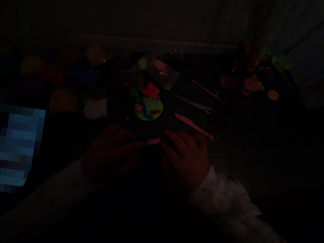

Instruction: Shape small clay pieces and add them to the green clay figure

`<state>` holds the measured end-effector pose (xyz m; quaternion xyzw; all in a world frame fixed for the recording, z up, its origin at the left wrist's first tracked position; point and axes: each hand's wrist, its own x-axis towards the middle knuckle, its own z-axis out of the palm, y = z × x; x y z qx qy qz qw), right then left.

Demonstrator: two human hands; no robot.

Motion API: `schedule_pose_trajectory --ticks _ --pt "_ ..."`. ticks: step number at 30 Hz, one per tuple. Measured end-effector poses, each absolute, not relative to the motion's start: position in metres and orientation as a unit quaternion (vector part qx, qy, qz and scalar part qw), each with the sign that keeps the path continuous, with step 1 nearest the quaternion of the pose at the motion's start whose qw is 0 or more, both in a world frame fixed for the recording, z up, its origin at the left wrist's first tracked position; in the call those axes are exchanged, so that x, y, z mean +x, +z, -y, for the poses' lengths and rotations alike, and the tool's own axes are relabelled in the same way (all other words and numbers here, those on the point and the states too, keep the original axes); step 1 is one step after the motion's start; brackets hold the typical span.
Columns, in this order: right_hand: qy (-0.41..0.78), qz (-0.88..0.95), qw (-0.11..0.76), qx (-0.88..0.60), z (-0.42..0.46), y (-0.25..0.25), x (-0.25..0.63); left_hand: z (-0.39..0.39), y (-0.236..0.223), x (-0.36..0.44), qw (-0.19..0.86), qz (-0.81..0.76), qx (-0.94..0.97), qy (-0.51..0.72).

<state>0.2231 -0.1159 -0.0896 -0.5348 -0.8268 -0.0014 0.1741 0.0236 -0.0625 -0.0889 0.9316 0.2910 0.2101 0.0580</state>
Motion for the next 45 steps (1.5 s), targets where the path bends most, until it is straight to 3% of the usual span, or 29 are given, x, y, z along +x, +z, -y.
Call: schedule_pose_trajectory --ticks 45 --pt "0.02 0.841 0.145 -0.521 0.1167 -0.0886 0.2197 0.0624 -0.09 0.0233 0.072 -0.29 0.936 0.184"
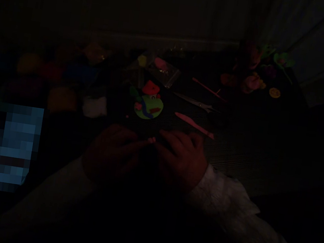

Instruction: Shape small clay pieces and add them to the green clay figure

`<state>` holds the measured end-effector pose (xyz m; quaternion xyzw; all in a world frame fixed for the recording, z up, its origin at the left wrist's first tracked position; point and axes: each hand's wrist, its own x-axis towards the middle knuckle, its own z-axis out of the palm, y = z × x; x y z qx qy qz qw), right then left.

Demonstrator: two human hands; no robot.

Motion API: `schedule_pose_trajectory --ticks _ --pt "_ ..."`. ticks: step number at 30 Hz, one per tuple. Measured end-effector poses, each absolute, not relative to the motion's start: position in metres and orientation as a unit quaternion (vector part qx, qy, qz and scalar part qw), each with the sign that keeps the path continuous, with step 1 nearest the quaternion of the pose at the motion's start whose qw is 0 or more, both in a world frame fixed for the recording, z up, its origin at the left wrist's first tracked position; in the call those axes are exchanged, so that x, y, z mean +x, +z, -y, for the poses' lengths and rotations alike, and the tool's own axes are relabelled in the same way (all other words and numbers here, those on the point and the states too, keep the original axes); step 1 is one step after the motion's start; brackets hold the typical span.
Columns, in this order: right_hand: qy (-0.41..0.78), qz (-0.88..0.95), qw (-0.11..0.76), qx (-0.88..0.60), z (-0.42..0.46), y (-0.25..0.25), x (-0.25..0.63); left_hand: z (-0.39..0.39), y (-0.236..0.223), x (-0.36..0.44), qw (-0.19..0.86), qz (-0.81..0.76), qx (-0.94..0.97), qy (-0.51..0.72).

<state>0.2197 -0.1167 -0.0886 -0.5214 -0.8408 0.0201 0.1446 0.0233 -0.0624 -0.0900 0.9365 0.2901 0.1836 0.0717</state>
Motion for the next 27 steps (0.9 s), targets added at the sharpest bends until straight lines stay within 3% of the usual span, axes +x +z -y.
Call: schedule_pose_trajectory --ticks 27 --pt "0.031 0.842 0.156 -0.515 0.1156 -0.0882 0.2163 0.0608 -0.0859 0.0203 0.054 -0.318 0.919 0.225"
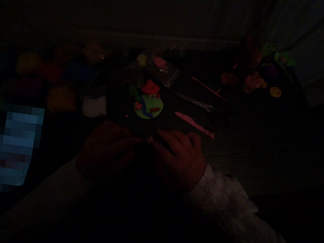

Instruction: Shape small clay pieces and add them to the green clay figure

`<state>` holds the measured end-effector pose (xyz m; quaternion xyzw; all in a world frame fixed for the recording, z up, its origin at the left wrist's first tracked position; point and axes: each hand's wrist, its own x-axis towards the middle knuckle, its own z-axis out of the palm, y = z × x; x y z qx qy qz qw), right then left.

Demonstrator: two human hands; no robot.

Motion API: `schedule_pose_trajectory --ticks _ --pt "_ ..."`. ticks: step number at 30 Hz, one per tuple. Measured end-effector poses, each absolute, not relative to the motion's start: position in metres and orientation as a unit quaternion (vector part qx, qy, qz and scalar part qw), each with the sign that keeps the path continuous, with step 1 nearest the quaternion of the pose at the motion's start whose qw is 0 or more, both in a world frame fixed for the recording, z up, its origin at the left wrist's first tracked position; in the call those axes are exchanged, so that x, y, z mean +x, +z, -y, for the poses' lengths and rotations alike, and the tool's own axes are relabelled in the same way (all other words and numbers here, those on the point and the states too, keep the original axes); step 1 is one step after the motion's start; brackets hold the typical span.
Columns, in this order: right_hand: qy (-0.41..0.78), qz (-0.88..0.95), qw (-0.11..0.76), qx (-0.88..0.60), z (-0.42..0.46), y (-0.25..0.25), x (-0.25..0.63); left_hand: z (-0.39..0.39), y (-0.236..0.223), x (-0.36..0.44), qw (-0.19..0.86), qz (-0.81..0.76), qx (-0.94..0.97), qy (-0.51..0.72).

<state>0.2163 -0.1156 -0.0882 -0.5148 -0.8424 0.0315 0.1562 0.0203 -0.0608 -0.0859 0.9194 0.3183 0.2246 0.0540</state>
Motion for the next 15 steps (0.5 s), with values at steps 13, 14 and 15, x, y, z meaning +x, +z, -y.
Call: schedule_pose_trajectory --ticks 13,14,15 --pt "0.027 0.846 0.142 -0.514 0.1143 -0.0901 0.2122 0.0602 -0.0844 0.0207 0.036 -0.342 0.908 0.24" --pt "0.028 0.845 0.14 -0.515 0.1144 -0.0901 0.2117 0.0602 -0.0844 0.0206 0.037 -0.342 0.908 0.24" --pt "0.029 0.845 0.138 -0.516 0.1146 -0.09 0.2113 0.0602 -0.0844 0.0206 0.039 -0.341 0.908 0.241"
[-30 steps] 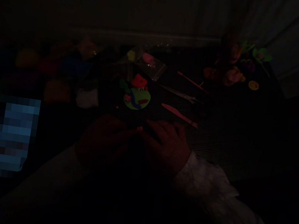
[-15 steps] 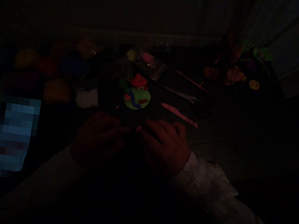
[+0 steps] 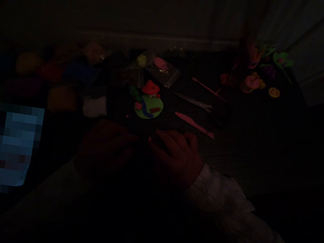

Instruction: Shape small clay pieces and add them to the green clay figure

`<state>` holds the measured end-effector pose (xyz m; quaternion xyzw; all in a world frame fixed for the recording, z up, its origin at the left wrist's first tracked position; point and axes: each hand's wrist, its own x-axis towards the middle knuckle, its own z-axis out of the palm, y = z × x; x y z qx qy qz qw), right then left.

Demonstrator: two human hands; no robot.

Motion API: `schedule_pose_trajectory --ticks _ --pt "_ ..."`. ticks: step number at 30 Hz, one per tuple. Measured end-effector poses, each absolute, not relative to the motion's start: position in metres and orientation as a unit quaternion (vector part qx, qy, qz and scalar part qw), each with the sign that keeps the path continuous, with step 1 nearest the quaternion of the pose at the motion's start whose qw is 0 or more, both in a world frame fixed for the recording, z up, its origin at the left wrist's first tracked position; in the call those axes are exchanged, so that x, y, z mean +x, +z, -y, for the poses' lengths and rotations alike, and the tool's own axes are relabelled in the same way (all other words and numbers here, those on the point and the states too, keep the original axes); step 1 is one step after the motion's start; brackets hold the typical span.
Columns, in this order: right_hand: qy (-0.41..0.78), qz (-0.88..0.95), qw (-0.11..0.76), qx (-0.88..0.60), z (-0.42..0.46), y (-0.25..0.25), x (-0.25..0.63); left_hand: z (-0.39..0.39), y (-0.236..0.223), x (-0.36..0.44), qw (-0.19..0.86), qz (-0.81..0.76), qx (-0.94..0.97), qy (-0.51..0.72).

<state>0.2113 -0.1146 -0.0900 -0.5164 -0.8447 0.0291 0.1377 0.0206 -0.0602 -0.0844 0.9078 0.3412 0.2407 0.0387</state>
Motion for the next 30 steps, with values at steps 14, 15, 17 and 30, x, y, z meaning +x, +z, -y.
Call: schedule_pose_trajectory --ticks 14,15,17,30 --pt "0.031 0.85 0.115 -0.514 0.115 -0.091 0.205 0.06 -0.083 0.02 0.044 -0.345 0.905 0.246" --pt "0.034 0.851 0.115 -0.512 0.115 -0.091 0.205 0.06 -0.082 0.02 0.043 -0.345 0.904 0.248" --pt "0.039 0.85 0.127 -0.509 0.115 -0.09 0.206 0.06 -0.082 0.02 0.044 -0.351 0.901 0.253" --pt "0.116 0.72 0.228 -0.645 0.107 -0.086 0.19 0.058 -0.079 0.018 0.042 -0.423 0.857 0.293"
